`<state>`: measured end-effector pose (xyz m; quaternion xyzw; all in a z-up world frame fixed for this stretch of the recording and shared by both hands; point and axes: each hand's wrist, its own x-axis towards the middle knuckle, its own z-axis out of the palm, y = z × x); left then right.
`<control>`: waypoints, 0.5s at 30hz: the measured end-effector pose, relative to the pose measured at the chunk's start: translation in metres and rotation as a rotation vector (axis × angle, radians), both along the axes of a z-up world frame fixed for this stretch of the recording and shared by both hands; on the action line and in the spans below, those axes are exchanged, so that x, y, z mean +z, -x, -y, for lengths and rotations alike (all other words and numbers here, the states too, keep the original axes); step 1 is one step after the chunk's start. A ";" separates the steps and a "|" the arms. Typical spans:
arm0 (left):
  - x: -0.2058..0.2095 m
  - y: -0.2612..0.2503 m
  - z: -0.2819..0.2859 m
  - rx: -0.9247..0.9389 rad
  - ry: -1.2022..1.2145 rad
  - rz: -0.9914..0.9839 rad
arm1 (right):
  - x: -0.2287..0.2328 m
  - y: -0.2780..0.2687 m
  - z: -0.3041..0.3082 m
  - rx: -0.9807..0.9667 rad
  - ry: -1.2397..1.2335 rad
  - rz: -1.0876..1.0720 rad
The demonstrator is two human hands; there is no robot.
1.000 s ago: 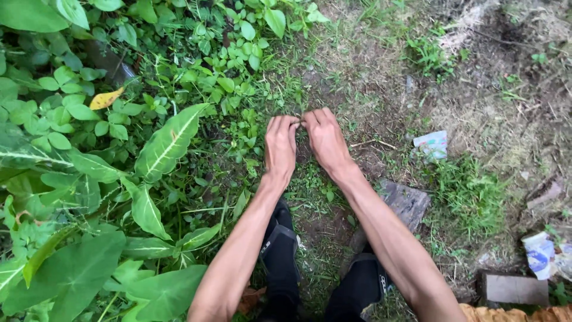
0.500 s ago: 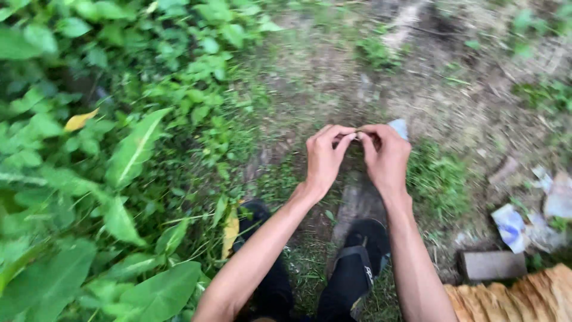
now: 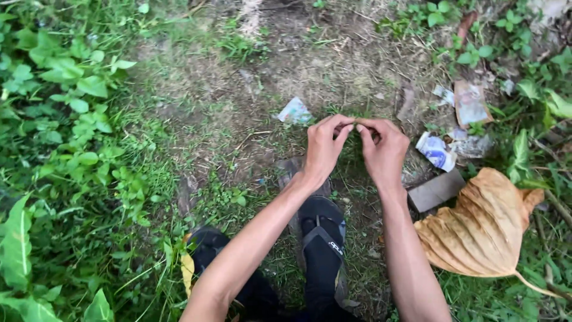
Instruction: Picking and shredding small green leaves by hand on a wooden surface outdoors.
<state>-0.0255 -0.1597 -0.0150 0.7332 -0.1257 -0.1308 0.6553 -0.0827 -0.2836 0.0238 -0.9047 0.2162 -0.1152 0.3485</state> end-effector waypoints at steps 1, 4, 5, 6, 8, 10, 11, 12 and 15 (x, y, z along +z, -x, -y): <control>-0.004 0.001 0.001 -0.006 0.002 -0.001 | -0.006 0.003 0.002 -0.006 0.002 -0.001; -0.015 0.006 -0.001 -0.073 -0.077 -0.051 | -0.022 0.011 0.004 0.083 0.075 0.007; -0.018 0.007 -0.001 -0.089 -0.157 0.044 | -0.027 0.013 0.004 0.064 0.014 -0.023; -0.020 0.008 -0.003 -0.105 -0.236 0.139 | -0.031 0.014 0.003 0.045 -0.047 -0.053; -0.017 0.008 -0.006 -0.097 -0.218 0.139 | -0.020 0.014 -0.001 0.067 -0.003 -0.041; -0.009 0.005 -0.012 -0.077 -0.207 0.134 | -0.009 0.009 -0.006 0.101 0.036 -0.032; -0.002 -0.001 -0.018 -0.061 -0.173 0.152 | -0.005 0.002 -0.009 0.100 0.076 0.002; 0.005 -0.006 -0.025 -0.045 -0.139 0.172 | 0.000 -0.005 -0.014 0.098 0.114 0.038; 0.013 -0.014 -0.053 0.048 -0.143 0.231 | 0.008 -0.023 -0.039 0.126 0.074 0.085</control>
